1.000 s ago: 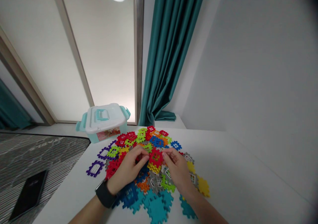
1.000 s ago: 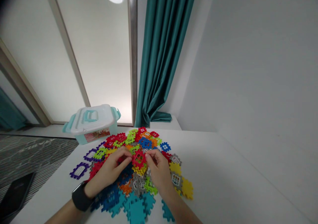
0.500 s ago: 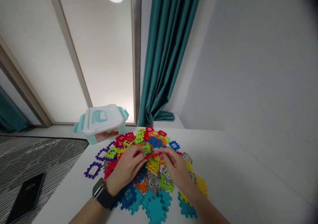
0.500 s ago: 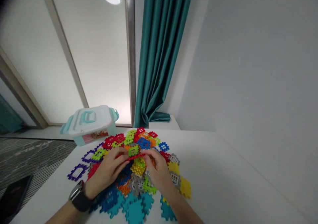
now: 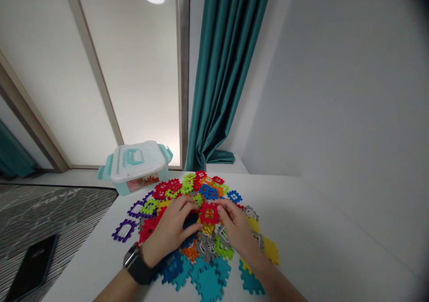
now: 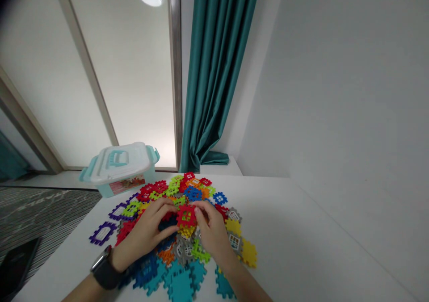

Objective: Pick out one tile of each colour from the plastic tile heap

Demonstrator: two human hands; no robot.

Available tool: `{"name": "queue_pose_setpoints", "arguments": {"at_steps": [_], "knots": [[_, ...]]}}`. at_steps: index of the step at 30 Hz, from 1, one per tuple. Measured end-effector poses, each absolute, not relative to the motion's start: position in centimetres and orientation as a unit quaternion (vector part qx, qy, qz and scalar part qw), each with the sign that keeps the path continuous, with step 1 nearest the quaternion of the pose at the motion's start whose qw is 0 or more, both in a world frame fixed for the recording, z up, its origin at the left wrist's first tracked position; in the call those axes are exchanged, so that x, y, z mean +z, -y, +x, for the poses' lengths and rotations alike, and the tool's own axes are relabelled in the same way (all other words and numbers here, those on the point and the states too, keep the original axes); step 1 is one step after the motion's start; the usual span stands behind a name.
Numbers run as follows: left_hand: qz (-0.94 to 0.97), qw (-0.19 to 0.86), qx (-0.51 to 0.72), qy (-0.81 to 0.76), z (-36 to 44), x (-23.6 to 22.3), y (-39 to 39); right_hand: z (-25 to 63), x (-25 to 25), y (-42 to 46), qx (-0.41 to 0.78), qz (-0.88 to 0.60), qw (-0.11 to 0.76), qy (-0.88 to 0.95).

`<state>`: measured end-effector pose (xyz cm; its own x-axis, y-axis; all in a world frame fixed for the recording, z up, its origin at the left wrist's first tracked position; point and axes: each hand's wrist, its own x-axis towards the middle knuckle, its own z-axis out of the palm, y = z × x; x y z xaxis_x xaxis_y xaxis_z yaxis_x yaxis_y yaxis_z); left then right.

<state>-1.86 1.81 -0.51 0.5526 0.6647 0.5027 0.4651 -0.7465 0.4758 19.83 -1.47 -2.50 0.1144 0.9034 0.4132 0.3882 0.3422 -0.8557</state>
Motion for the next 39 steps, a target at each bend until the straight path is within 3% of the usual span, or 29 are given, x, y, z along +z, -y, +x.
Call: {"name": "queue_pose_setpoints", "arguments": {"at_steps": [7, 14, 21, 26, 34, 39], "knots": [[0.892, 0.073, 0.33, -0.3, -2.3, -0.2, -1.9, 19.8, -1.9, 1.8, 0.208, -0.521, 0.508, 0.654], [0.856, 0.134, 0.385, -0.317, -1.9, -0.6, -1.9, 20.9, 0.5, 3.2, 0.089, -0.461, 0.399, 0.788], [0.846, 0.155, 0.391, -0.328, -0.9, -1.5, -1.5, 22.1, 0.9, 3.2, 0.113, -0.439, 0.348, 0.821], [0.86, 0.13, 0.364, -0.332, -0.1, -2.3, -1.3, 25.3, -0.9, 2.7, 0.127, -0.448, 0.314, 0.827], [0.899, 0.07, 0.313, -0.3, 0.1, -2.7, -1.3, 36.9, -5.7, -1.8, 0.042, -0.569, 0.319, 0.757], [0.907, 0.039, 0.299, -0.295, 0.2, -2.8, -1.7, 39.2, -7.5, -4.2, 0.026, -0.585, 0.302, 0.752]]}}
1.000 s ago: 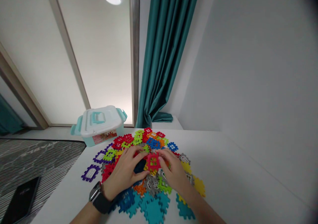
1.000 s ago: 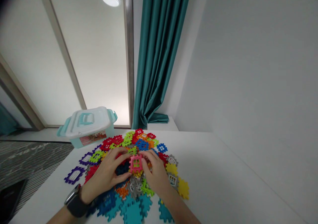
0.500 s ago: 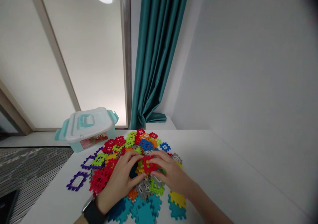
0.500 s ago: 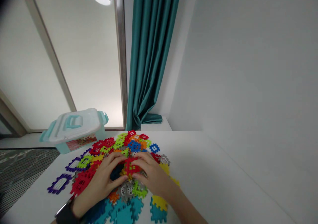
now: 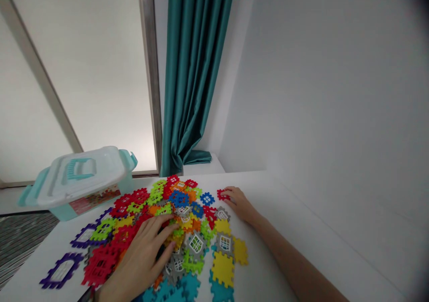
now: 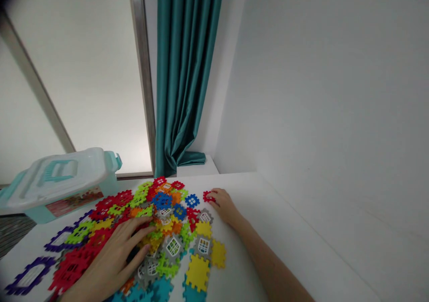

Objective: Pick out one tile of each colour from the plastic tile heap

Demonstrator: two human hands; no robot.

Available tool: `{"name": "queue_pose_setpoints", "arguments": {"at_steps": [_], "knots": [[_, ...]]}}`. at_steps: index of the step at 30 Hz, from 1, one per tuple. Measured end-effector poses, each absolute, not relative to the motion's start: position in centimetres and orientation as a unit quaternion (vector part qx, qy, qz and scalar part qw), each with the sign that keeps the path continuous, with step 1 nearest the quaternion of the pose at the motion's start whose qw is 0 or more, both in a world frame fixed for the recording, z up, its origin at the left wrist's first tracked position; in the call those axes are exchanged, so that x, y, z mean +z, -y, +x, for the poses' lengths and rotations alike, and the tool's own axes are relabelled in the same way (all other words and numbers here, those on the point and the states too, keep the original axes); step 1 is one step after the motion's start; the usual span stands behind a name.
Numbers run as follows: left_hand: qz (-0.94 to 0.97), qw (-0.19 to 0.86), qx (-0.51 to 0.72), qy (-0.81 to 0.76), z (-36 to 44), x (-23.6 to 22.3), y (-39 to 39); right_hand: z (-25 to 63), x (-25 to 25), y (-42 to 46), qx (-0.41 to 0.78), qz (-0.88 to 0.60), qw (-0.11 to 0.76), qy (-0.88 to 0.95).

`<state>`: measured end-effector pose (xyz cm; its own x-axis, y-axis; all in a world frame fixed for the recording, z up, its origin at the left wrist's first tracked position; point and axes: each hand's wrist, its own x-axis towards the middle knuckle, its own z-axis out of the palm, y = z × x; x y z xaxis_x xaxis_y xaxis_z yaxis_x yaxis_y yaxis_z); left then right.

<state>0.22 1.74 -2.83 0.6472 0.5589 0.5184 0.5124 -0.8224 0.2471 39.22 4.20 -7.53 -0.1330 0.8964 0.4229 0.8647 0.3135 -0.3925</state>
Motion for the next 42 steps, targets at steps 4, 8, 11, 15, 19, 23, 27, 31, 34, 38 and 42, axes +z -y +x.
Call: {"name": "queue_pose_setpoints", "arguments": {"at_steps": [4, 8, 11, 15, 19, 23, 27, 31, 34, 38, 42], "knots": [[0.911, 0.025, 0.284, -0.298, 0.0, -2.9, -1.8, 39.2, -8.7, -5.7, 0.021, -0.591, 0.3, 0.749], [0.917, 0.007, 0.262, -0.301, -0.2, -2.6, -1.7, 39.2, -9.2, -5.9, 0.012, -0.599, 0.311, 0.738], [0.923, -0.011, 0.25, -0.292, -0.4, -2.5, -1.7, 39.1, -9.3, -4.9, 0.004, -0.602, 0.309, 0.736], [0.924, -0.023, 0.263, -0.277, -0.6, -2.8, -1.9, 38.7, -9.2, -3.5, -0.007, -0.611, 0.287, 0.738], [0.922, -0.016, 0.272, -0.276, -0.7, -3.0, -1.9, 38.3, -9.1, -3.8, -0.014, -0.617, 0.269, 0.739], [0.923, 0.004, 0.262, -0.282, -0.7, -2.6, -1.6, 38.5, -9.2, -5.4, -0.015, -0.62, 0.26, 0.74], [0.923, 0.014, 0.262, -0.281, -0.7, -2.5, -1.7, 38.5, -9.2, -7.3, -0.013, -0.621, 0.259, 0.739], [0.922, 0.016, 0.269, -0.279, -0.6, -2.4, -1.8, 38.3, -9.1, -8.8, -0.012, -0.623, 0.262, 0.737], [0.922, 0.022, 0.272, -0.276, -0.7, -2.3, -1.8, 38.2, -9.0, -9.3, -0.01, -0.623, 0.264, 0.736], [0.921, 0.037, 0.274, -0.276, -0.8, -2.6, -1.8, 38.1, -9.1, -9.2, -0.004, -0.622, 0.272, 0.734], [0.919, 0.04, 0.278, -0.275, -0.8, -2.8, -1.8, 38.1, -9.2, -9.0, 0.0, -0.622, 0.285, 0.729]]}}
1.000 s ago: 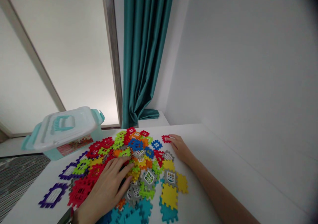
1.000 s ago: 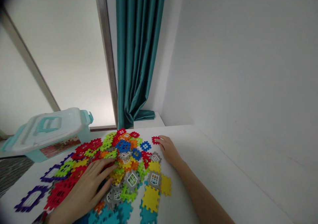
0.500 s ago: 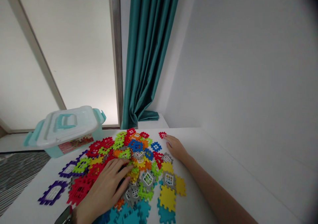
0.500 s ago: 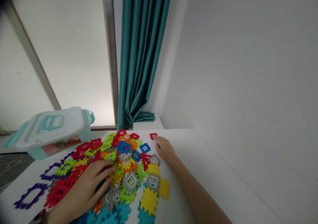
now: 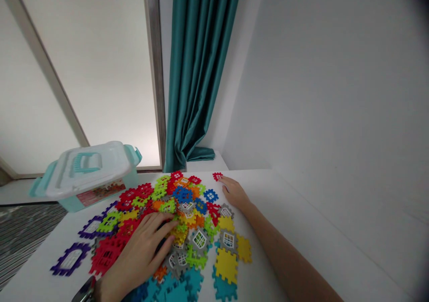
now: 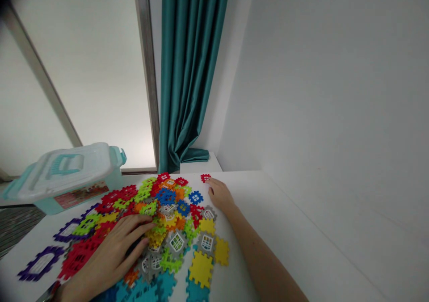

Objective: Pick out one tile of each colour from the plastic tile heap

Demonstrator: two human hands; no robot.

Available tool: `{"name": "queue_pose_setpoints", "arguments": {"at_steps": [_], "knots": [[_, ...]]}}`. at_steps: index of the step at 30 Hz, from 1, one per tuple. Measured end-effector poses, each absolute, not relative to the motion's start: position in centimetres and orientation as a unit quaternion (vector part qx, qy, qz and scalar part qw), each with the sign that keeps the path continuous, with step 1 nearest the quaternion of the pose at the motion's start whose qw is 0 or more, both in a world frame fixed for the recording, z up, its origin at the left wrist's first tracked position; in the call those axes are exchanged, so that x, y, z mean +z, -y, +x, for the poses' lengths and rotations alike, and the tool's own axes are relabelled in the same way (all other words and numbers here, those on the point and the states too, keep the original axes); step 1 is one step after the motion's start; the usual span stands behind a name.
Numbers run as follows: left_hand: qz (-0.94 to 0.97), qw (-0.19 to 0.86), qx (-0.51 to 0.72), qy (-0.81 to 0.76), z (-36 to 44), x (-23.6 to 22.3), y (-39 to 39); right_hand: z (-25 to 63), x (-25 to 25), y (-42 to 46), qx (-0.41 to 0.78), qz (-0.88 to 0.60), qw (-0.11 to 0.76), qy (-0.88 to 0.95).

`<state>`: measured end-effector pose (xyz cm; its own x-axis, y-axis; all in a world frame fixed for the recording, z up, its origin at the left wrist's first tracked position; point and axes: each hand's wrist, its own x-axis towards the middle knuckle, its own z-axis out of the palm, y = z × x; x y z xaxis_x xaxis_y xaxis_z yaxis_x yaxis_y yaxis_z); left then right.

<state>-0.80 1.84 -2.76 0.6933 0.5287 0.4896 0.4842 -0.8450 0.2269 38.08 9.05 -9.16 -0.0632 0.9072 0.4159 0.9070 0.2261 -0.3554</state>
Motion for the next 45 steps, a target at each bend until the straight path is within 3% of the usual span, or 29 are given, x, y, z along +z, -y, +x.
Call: {"name": "queue_pose_setpoints", "arguments": {"at_steps": [10, 21, 45], "knots": [[0.912, 0.042, 0.279, -0.297, -0.8, -1.3, -1.7, 36.1, -6.8, -7.3, 0.007, -0.609, 0.328, 0.722], [0.906, 0.052, 0.266, -0.324, -1.1, -1.0, -1.9, 22.8, -1.2, -0.4, 0.035, -0.482, 0.274, 0.831], [0.893, 0.053, 0.25, -0.369, -3.3, 1.1, -2.6, 21.2, -4.1, 2.2, 0.022, -0.468, 0.309, 0.828]]}}
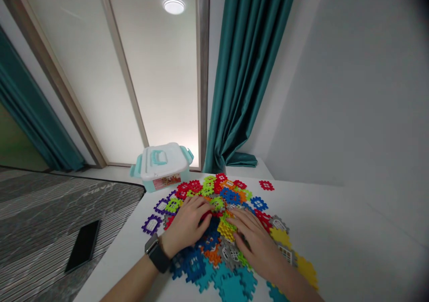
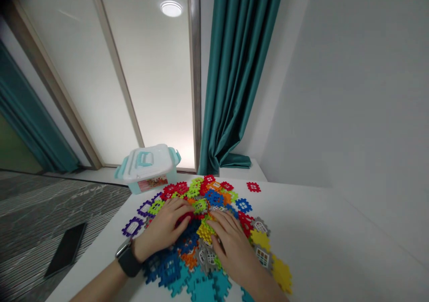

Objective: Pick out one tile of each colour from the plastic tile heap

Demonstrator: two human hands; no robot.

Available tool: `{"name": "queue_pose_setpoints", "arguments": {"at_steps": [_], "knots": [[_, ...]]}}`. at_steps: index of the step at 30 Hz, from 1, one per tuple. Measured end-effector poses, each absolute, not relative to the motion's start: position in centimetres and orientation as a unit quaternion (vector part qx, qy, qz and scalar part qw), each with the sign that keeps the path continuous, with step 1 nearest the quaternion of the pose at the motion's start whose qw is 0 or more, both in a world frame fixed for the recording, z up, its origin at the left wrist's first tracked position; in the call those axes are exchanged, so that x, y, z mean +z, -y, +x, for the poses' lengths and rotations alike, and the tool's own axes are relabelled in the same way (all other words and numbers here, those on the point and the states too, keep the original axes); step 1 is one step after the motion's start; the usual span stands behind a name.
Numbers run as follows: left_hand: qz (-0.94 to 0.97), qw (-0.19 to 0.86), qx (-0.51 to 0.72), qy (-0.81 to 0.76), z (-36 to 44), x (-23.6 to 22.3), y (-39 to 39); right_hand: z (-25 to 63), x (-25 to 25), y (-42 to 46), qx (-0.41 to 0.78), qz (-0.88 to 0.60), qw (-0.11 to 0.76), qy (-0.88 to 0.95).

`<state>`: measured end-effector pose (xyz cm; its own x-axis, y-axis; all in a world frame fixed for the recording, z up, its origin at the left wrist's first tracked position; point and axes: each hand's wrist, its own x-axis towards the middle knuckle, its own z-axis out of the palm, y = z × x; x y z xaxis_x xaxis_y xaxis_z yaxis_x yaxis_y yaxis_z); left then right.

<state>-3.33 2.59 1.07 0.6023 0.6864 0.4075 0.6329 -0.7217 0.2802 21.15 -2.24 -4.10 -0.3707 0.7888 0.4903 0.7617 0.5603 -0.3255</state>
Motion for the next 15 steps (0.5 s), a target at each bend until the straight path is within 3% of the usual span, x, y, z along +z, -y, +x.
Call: {"name": "queue_pose_setpoints", "arguments": {"at_steps": [8, 15], "knots": [[0.878, 0.067, 0.228, -0.415, -9.9, 0.8, -6.0, 21.1, -4.7, 2.2, 0.021, -0.461, 0.306, 0.833], [0.898, 0.095, 0.194, -0.382, -10.4, 1.0, -6.1, 21.1, -4.5, 2.3, 0.02, -0.46, 0.306, 0.834]]}}
